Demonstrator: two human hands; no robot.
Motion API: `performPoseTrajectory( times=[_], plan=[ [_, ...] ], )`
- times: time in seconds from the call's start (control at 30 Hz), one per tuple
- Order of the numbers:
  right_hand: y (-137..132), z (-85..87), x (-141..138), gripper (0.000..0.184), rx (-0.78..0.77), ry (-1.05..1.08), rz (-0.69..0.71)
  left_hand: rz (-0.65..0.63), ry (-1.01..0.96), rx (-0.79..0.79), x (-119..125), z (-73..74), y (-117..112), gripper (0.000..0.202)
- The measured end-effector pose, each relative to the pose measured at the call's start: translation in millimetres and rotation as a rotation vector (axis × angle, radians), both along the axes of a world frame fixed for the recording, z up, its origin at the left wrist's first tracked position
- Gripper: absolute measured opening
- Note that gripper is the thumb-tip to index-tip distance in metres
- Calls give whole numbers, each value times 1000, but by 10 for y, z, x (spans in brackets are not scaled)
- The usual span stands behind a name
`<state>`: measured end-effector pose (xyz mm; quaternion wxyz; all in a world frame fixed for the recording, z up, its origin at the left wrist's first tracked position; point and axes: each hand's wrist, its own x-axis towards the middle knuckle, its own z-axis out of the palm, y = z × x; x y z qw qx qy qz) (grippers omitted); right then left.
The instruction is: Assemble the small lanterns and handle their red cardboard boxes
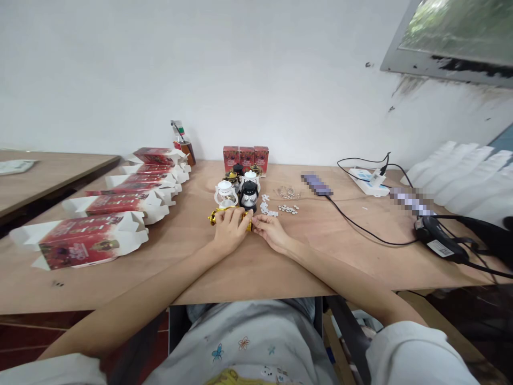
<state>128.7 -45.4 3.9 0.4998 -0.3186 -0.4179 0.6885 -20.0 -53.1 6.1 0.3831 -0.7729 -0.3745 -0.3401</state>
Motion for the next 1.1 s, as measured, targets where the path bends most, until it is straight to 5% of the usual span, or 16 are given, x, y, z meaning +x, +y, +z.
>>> performPoseTrajectory(
  times=[0.5,0.83,1.1],
  plan=[
    [97,43,24,37,82,-77,-68,-45,-109,-175,-138,74,114,32],
    [559,13,518,31,302,-534,-392,-113,-262,-338,-163,189,28,45],
    [508,-28,546,16,463,-956,-455,-179,-212,-337,-138,179,-8,48]
  ],
)
